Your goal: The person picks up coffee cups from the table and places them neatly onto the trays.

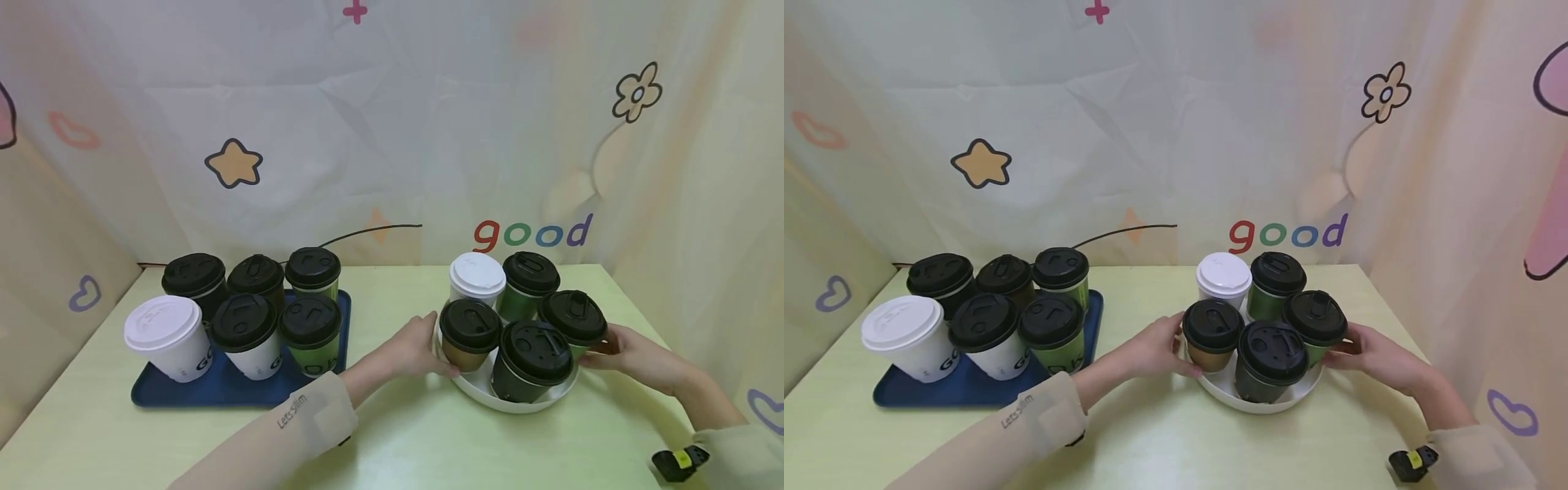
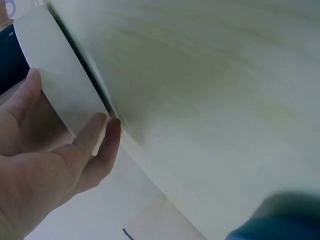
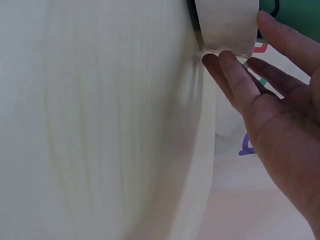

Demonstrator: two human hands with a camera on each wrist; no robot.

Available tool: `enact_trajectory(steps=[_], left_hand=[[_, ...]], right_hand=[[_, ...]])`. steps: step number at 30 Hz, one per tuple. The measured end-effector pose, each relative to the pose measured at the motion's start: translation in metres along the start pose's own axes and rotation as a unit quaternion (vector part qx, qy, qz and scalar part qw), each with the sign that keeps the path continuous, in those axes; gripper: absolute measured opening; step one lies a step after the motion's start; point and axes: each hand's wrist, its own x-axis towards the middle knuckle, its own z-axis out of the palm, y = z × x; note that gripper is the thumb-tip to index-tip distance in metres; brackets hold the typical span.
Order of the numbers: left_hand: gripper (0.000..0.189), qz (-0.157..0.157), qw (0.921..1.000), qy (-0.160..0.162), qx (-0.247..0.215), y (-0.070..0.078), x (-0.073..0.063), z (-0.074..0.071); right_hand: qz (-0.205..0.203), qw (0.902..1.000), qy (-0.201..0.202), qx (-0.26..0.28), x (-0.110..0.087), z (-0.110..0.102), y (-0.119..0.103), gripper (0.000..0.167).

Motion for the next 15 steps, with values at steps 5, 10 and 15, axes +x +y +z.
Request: enact_trajectory(steps=[5, 10, 15], left_hand=[[0.114, -0.013, 0.9994, 0.000, 0.031, 0.005, -0.006, -0.003], [0.112, -0.010, 0.9977, -0.008, 0.066, 0.010, -0.017, -0.008], [0.098, 0.005, 0.9926, -0.011, 0.121, 0.013, -0.032, -0.021]], right_hand=[[-0.006, 0.9994, 0.025, -0.022, -0.005, 0.000, -0.004, 0.053], [-0.017, 0.9959, 0.052, -0.072, -0.008, -0.003, -0.009, 0.049], [-0.043, 0.9722, 0.100, -0.207, -0.004, -0.010, -0.019, 0.046]])
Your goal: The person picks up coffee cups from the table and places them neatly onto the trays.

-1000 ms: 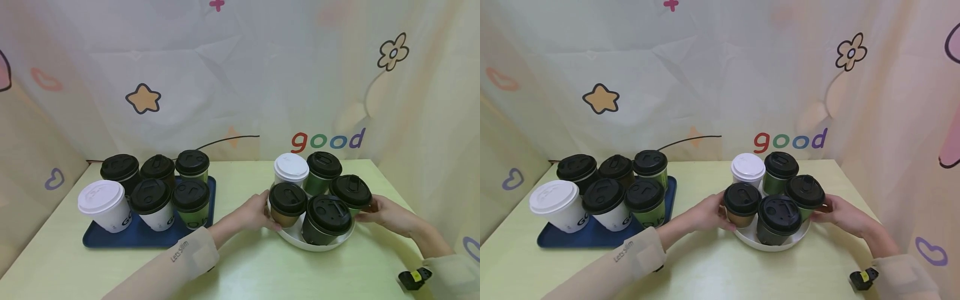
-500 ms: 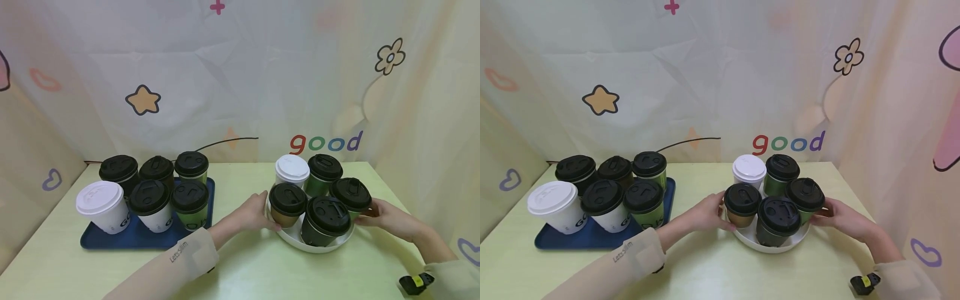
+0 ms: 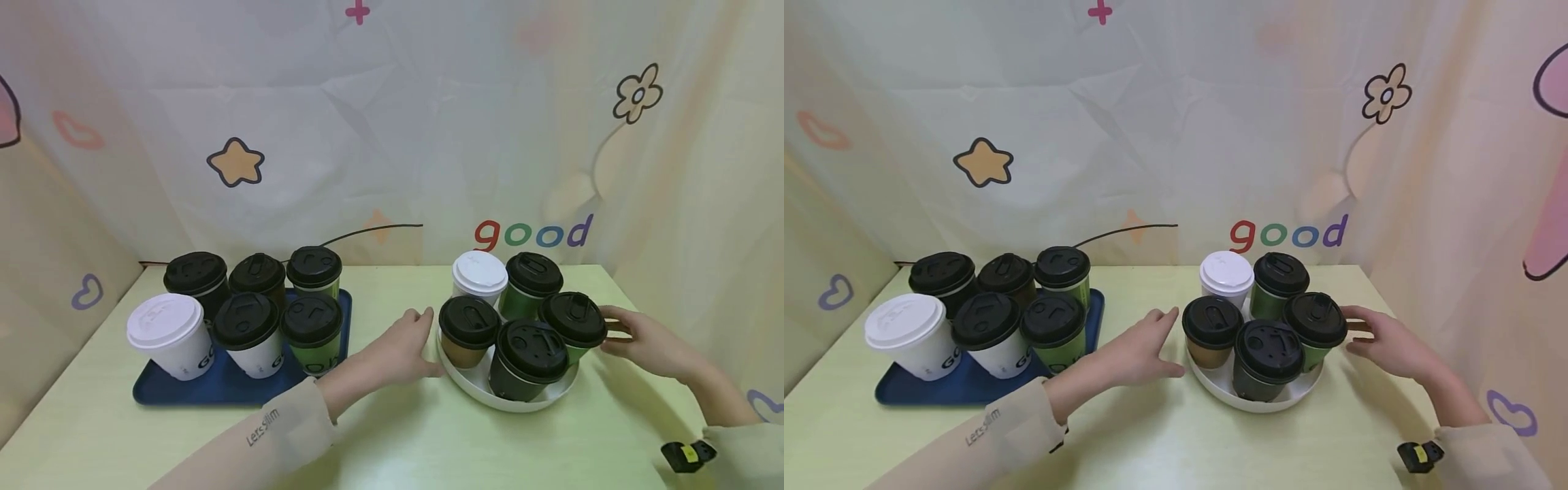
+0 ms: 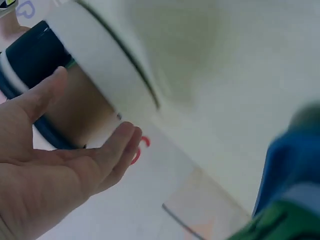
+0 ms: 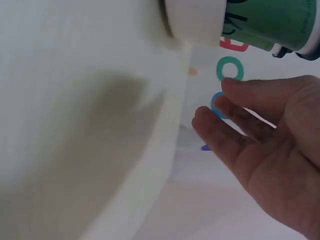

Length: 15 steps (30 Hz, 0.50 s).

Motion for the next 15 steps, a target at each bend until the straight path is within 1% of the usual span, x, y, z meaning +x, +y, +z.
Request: enact_trajectory(steps=[3, 6, 9, 12, 15], left_hand=[[0.088, 0.011, 0.9998, 0.002, 0.017, -0.002, -0.007, -0.012], [0.078, 0.025, 0.9995, 0.007, 0.019, -0.005, -0.014, -0.026], [0.069, 0.039, 0.9989, 0.024, 0.009, -0.009, -0.021, -0.041], [0.062, 0.047, 0.9977, 0.049, 0.002, -0.015, -0.029, -0.056], [0.056, 0.051, 0.9959, 0.074, 0.002, -0.023, -0.037, -0.069]], right_hand=[[-0.008, 0.9969, 0.029, -0.073, 0.005, -0.008, -0.007, 0.048], [0.005, 0.9932, 0.054, -0.103, 0.009, -0.016, -0.017, 0.048], [0.028, 0.9906, 0.077, -0.110, 0.012, -0.023, -0.030, 0.044], [0.048, 0.9887, 0.093, -0.107, 0.016, -0.026, -0.043, 0.041], [0.062, 0.9884, 0.100, -0.096, 0.020, -0.027, -0.057, 0.045]])
